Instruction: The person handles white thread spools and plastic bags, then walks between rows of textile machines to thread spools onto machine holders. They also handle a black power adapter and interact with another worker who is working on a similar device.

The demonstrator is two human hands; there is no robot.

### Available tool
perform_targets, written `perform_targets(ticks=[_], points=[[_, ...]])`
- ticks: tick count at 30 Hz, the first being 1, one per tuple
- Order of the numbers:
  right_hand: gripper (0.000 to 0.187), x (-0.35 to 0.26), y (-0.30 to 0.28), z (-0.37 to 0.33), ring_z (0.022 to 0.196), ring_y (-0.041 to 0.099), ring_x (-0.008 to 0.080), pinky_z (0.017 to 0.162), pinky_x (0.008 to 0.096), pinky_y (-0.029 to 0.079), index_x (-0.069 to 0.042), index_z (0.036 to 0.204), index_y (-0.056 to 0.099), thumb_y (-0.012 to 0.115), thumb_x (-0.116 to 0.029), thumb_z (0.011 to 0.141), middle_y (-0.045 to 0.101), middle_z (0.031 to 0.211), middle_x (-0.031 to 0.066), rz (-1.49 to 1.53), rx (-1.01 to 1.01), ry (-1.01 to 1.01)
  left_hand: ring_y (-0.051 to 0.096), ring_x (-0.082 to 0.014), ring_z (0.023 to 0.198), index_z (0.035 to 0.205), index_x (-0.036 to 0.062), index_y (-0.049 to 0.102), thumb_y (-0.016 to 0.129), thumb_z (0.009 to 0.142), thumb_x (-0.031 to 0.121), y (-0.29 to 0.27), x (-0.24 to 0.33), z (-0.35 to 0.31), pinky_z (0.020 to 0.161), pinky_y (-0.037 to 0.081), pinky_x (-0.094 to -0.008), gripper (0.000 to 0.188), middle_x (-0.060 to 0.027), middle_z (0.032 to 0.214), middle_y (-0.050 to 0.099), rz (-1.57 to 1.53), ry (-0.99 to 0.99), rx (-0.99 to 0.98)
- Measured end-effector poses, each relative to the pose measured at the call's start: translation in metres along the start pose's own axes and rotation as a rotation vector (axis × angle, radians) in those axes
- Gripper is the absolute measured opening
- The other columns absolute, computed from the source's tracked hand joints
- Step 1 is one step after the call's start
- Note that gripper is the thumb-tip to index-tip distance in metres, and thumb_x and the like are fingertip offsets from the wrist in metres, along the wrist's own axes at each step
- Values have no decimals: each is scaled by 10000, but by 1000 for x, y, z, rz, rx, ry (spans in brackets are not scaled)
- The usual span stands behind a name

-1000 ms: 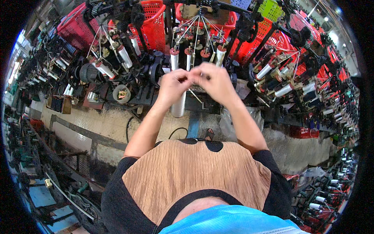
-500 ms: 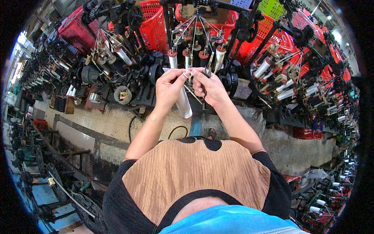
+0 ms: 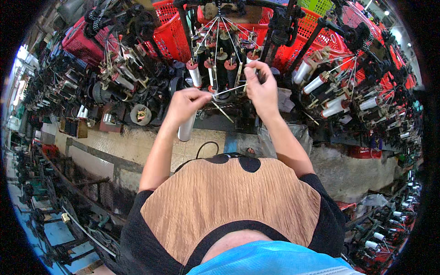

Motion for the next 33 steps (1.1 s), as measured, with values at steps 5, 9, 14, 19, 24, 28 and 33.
perform_targets(ticks=[5, 9, 14, 19, 24, 28, 33], points=[[369, 24, 67, -63, 870, 610, 103, 797, 282, 472, -92, 1295, 512, 569, -193, 944, 670, 901, 70, -239, -890, 243, 622, -159, 818, 1261, 0, 529, 487, 1006, 342, -64, -16, 10, 745, 514, -277, 429, -88, 974, 654, -916, 114, 781], [210, 34, -17, -1, 709, 574, 102, 670, 277, 464, -68, 1038, 647, 561, -242, 956, 645, 780, 27, -514, -490, 266, 630, -146, 714, 1225, 35, 558, 498, 991, 394, 5, 13, 46, 626, 511, -270, 434, -28, 785, 622, -1128, -283, -91], [202, 25, -8, -15, 544, 463, 55, 496, 196, 354, -10, 999, 661, 576, -189, 957, 592, 789, 25, 92, -635, 343, 611, -135, 717, 1089, 17, 620, 567, 970, 217, -21, 32, 64, 666, 509, -269, 239, -19, 760, 589, -791, -14, 535], [193, 52, -82, 14, 583, 465, 14, 530, 209, 396, -41, 942, 685, 664, -226, 890, 620, 772, -47, -346, -164, 249, 614, -98, 701, 1040, 15, 677, 644, 907, 259, 52, 71, 98, 625, 512, -278, 279, -21, 766, 644, -544, -90, -266], [354, 64, -71, 17, 519, 422, 38, 453, 185, 298, 9, 1291, 531, 512, -153, 978, 587, 929, 23, 118, -404, 271, 631, -156, 681, 944, 71, 712, 696, 851, 155, 27, 158, 114, 636, 498, -274, 127, -66, 818, 680, -119, 638, 436], [358, 76, -79, 14, 521, 457, 47, 440, 179, 315, -8, 1302, 529, 477, -193, 1000, 613, 931, 26, 96, -264, 305, 642, -213, 675, 942, 95, 689, 713, 840, 216, 50, 172, 128, 602, 513, -310, 161, -67, 787, 659, -14, 756, 437], [334, 76, -86, 21, 525, 474, 53, 480, 188, 372, -8, 1271, 549, 466, -199, 1010, 650, 920, 32, 0, -170, 322, 601, -254, 1019, 1174, 165, 601, 642, 893, 280, 95, 140, 162, 836, 498, -330, 306, -167, 1146, 570, 390, 551, 47]])
Point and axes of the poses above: each hand's wrist, its own z-axis towards the middle knuckle, its own y-axis out of the palm, x = y × z, the point moved 10 cm from there along z, towards the middle knuckle
